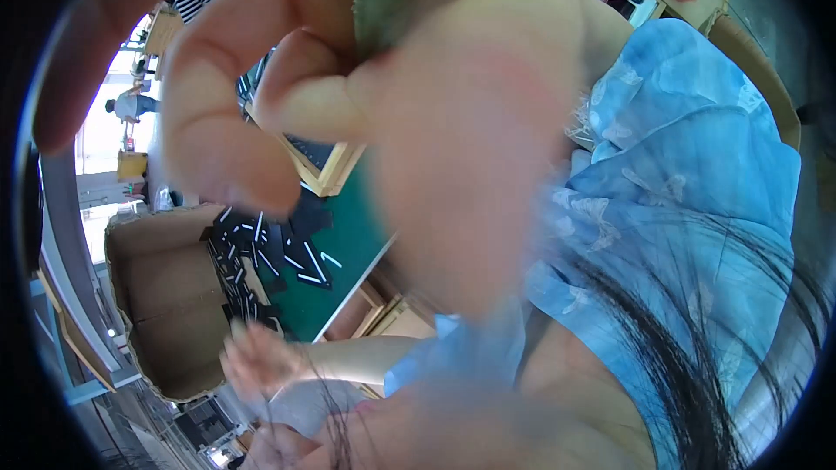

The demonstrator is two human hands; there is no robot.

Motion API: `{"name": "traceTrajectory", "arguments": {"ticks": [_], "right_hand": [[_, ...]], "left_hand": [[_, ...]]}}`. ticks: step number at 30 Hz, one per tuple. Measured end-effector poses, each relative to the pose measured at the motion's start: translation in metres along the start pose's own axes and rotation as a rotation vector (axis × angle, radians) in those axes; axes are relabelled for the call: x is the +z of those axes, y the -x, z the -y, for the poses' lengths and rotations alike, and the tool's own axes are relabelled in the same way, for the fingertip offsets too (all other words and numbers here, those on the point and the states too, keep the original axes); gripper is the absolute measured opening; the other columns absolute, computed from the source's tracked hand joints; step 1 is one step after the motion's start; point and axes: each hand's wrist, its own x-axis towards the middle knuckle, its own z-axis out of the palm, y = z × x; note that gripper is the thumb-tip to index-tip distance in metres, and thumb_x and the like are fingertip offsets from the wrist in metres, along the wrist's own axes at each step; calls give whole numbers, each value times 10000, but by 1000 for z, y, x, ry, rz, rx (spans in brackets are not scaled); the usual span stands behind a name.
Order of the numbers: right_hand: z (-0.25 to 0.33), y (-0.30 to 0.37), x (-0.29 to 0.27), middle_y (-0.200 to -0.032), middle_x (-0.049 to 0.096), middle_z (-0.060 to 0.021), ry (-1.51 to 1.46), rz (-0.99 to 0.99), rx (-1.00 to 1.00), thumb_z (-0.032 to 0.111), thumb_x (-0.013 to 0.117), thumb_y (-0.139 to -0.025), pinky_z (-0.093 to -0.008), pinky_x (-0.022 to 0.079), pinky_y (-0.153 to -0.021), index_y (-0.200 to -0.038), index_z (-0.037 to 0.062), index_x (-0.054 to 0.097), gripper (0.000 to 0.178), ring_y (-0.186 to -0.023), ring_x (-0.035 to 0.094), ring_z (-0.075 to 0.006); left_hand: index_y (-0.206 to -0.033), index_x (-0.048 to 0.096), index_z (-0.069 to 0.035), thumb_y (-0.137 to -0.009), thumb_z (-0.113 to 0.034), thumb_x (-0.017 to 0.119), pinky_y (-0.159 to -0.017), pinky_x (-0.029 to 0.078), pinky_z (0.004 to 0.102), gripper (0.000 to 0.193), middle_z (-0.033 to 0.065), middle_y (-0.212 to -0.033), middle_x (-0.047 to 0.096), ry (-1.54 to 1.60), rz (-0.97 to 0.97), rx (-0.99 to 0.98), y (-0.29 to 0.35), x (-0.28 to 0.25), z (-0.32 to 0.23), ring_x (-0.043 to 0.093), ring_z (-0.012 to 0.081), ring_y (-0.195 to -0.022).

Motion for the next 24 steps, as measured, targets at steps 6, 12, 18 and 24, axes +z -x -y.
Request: {"name": "traceTrajectory", "arguments": {"ticks": [6,12,18,24], "right_hand": [[23,-24,-8,-792,558,-57,113,181,-118,374,807,-635,-152,355,-490,-1096,7,486,670,-582,469,-63],[26,-79,-17,-798,557,-51,131,467,-285,404,811,-626,-139,355,-495,-1112,13,479,707,-600,479,-55],[-12,-104,-2,-804,555,-46,-7,571,-356,434,816,-616,-127,355,-501,-1128,19,473,744,-619,489,-48],[3,-81,-26,-810,553,-40,56,551,-368,464,820,-606,-114,355,-507,-1145,24,466,780,-638,500,-41]], "left_hand": [[-1194,558,2,-876,-99,562,-1047,296,360,334,212,-1364,427,-1584,-406,-459,-8,-143,74,406,300,-1268],[-1200,557,-56,-798,-152,632,-1016,298,475,421,284,-1317,428,-1701,-142,-379,3,-186,124,391,421,-1207],[-1242,532,-91,-826,-310,603,-1027,297,469,475,209,-1347,432,-1752,-53,-585,-20,-191,156,351,417,-1247],[-1247,520,-95,-813,-272,594,-994,316,456,475,143,-1284,506,-2048,-11,-579,-22,-162,139,426,372,-1170]]}}
